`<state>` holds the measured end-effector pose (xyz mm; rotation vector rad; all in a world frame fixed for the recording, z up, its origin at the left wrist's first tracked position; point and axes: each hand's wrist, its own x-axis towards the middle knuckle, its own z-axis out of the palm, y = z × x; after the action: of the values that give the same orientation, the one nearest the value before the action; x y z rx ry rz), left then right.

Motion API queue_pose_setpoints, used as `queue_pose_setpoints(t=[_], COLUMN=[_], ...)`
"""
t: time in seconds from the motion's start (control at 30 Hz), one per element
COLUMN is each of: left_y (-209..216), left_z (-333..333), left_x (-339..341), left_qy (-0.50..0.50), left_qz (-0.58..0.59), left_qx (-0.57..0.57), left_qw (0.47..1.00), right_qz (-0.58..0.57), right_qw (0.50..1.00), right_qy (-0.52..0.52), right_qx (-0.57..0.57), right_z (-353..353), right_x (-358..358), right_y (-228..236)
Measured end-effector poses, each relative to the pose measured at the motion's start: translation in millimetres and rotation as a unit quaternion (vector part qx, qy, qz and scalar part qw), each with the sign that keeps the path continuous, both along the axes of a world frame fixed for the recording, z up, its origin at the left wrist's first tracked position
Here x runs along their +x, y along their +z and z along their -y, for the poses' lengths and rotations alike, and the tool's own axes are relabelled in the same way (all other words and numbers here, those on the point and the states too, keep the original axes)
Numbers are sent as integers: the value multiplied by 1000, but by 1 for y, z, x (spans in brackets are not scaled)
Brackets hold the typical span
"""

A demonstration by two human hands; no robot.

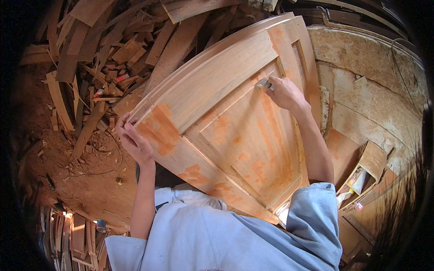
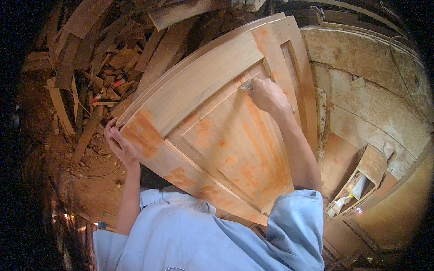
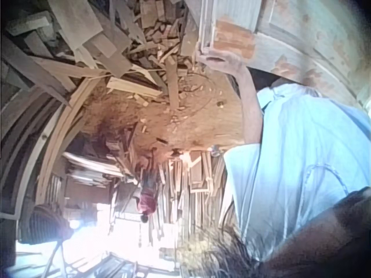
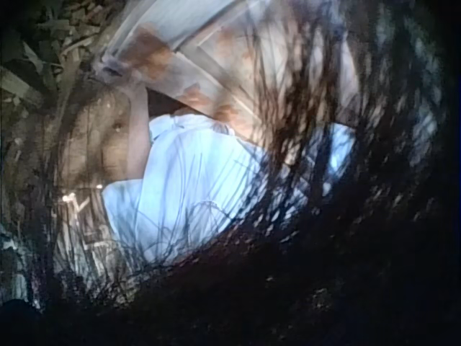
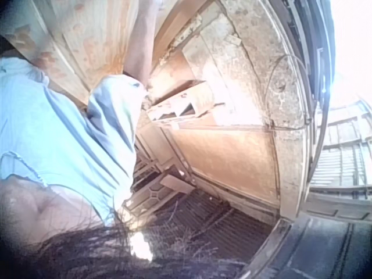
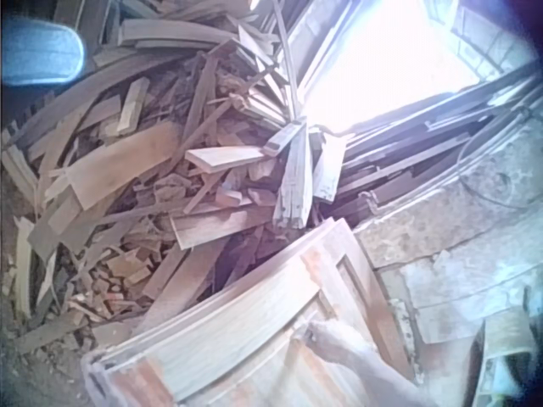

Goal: The person applies a brown substance to the panels and edges of a wooden door using a brush, periodically dipping the brush into a white bucket.

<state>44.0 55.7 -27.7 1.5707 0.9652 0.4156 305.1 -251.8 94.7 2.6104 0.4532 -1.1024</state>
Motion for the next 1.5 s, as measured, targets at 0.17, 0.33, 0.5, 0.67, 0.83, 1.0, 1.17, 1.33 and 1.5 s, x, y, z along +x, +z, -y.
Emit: queue_pose_setpoints(t=[0.17, 0.33, 0.5, 0.67, 0.83, 1.0, 1.17, 1.33, 1.5], left_y=[-1, 0, -2, 2, 2, -2, -2, -6, -2], left_z=[0, 0, 1, 0, 0, -1, 1, -2, 0], left_x=[0, -2, 0, 0, 1, -3, 0, -6, -1], left_qy=[-3, 0, -2, 6, -5, -6, -3, -1, -3], left_qz=[1, -5, 5, -13, -14, -7, -2, 2, 0], left_qx=[-2, 2, 0, 13, 14, 12, 7, -2, 7], left_qw=[1000, 1000, 1000, 1000, 1000, 1000, 1000, 1000, 1000], right_qz=[56, 98, 141, 231, 247, 214, 195, 148, 141], right_qw=[993, 970, 902, 942, 957, 971, 976, 988, 988], right_qy=[-81, -137, -234, -64, 29, 12, -28, -8, -24], right_qx=[70, 172, 333, 234, 149, 105, 97, 43, 55], right_z=[19, 40, 64, 48, 51, 38, 40, 14, 18], right_x=[-29, -54, -66, -73, -75, -72, -75, -52, -47], right_y=[-6, -14, -24, -24, -30, -33, -35, -1, 7])
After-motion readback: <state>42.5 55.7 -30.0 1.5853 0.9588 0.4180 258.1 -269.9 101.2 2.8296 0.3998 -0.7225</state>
